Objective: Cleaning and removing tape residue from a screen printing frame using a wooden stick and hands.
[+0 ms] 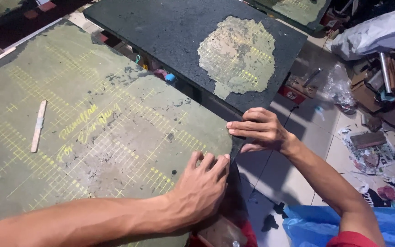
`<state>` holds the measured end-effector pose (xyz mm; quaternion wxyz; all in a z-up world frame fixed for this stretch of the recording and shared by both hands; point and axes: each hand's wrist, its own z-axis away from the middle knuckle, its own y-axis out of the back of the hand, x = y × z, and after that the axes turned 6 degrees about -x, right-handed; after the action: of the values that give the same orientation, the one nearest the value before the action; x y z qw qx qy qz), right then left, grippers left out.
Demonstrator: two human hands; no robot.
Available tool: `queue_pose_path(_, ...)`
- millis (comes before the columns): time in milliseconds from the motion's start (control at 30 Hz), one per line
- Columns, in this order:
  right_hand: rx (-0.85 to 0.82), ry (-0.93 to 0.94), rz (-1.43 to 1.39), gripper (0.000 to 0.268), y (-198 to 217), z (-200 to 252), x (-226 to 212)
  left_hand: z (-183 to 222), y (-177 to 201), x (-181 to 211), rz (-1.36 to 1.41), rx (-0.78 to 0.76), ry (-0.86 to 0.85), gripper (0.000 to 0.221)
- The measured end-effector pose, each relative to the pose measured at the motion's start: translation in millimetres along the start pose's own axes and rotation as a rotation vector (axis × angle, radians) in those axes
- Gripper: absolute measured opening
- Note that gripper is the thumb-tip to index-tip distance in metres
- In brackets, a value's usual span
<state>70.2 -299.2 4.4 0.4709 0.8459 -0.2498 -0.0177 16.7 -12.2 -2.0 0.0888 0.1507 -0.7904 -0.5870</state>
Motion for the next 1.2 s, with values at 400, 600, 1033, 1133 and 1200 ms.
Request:
queue_pose_path(400, -0.229, -0.113, -0.009, 0.059, 8.8, 0.4, -6.9, -1.9, 3.7, -1.1, -0.011, 0.034, 0.01, 0.048)
queue_pose_path(600, -0.143, -0.05, 0.093, 0.055, 5.7, 2.5, -4.7, -2.3, 1.0, -1.4, -0.003, -0.01, 0.041, 0.063)
queue_pose_path(1033, -0.078, -0.005, 0.139, 0.052, 3.7, 3.1, -2.6, -1.3, 12.6, -8.2, 0.066, 0.028, 0.026, 0.065)
queue_pose_path(1133, -0.102, -0.013, 0.138, 0.053, 2.5, 5.4, -2.8, -1.3, 11.2, -7.7, 0.03, 0.07, 0.029, 0.066)
queue_pose_path(1200, -0.044, -0.022, 0.122, 0.051, 3.7, 0.2, -3.6, -0.7, 12.6, -8.2, 0.047, 0.063, 0.017, 0.065)
